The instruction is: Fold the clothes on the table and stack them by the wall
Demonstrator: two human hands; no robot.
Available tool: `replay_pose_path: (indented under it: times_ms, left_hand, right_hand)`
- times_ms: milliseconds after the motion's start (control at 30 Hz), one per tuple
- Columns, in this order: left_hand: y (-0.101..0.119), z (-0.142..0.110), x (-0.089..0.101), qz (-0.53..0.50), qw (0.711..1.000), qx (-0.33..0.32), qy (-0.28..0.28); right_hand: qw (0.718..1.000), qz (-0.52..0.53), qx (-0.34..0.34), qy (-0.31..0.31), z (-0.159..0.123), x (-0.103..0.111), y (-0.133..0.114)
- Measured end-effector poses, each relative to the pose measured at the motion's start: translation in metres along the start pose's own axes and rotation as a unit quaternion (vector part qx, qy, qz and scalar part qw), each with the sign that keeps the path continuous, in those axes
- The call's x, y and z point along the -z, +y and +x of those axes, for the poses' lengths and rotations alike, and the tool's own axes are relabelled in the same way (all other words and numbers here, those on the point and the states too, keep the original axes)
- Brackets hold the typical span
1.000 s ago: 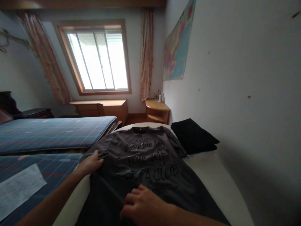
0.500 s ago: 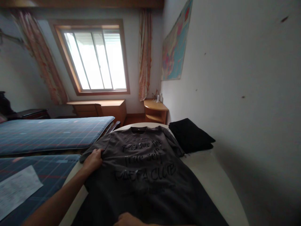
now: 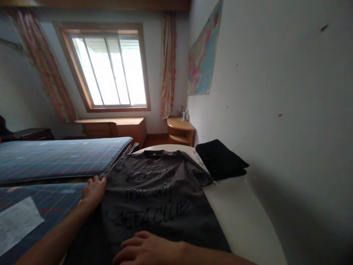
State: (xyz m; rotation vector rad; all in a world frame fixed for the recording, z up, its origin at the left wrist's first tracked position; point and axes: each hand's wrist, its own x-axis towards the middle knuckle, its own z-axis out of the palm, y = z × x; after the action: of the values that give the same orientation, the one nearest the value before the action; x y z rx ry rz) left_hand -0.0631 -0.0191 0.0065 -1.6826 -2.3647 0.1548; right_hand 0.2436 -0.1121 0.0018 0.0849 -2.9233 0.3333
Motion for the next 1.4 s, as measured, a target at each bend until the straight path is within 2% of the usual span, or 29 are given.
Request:
replay_pose_path:
  times_ms: [133,200,267,333,433,500,567,633,800,1000,1100,1233,1400]
  left_hand:
    - [0.042,-0.002,0.013,0.003,0.998,-0.041,0.047]
    - [0.071,-0.004,0.017,-0.018,0.995,-0.08,0.049]
    - [0.101,-0.006,0.02,-0.069,0.991,-0.115,0.026]
    - [0.13,-0.009,0.018,-0.089,0.986,-0.14,0.018]
    - [0.159,-0.013,0.012,-0.11,0.981,-0.158,0.011]
    - [0.167,-0.015,0.005,-0.128,0.98,-0.153,0.01]
    - [0.169,-0.016,-0.001,-0.149,0.977,-0.149,0.016]
    - [0.167,-0.015,-0.007,-0.166,0.974,-0.15,0.022]
    - [0.163,-0.014,-0.012,-0.173,0.973,-0.149,0.019]
    - [0.164,-0.016,-0.008,-0.17,0.974,-0.149,0.016]
    - [0.164,-0.016,-0.009,-0.168,0.975,-0.145,0.023]
    - [0.164,-0.016,-0.008,-0.168,0.975,-0.143,0.024]
    - [0.164,-0.018,-0.004,-0.168,0.974,-0.148,0.019]
  right_hand:
    - [0.998,-0.022,-0.057,0.024,-0.034,0.012,0.015]
    - [0.989,-0.029,-0.138,0.035,-0.046,0.022,0.022]
    - [0.962,-0.065,-0.259,0.054,-0.058,0.036,0.035]
    - [0.914,-0.11,-0.381,0.082,-0.074,0.054,0.055]
    - [0.82,-0.177,-0.53,0.125,-0.103,0.084,0.086]
    - [0.758,-0.221,-0.602,0.123,-0.121,0.101,0.102]
    - [0.705,-0.238,-0.662,0.093,-0.135,0.112,0.114]
    - [0.676,-0.235,-0.696,0.063,-0.142,0.118,0.123]
    - [0.66,-0.222,-0.717,0.043,-0.141,0.129,0.144]
    - [0.644,-0.278,-0.708,0.087,-0.133,0.172,0.172]
    - [0.649,-0.303,-0.691,0.1,-0.129,0.184,0.184]
    - [0.664,-0.318,-0.671,0.089,-0.129,0.172,0.193]
    - [0.651,-0.307,-0.691,0.066,-0.139,0.147,0.196]
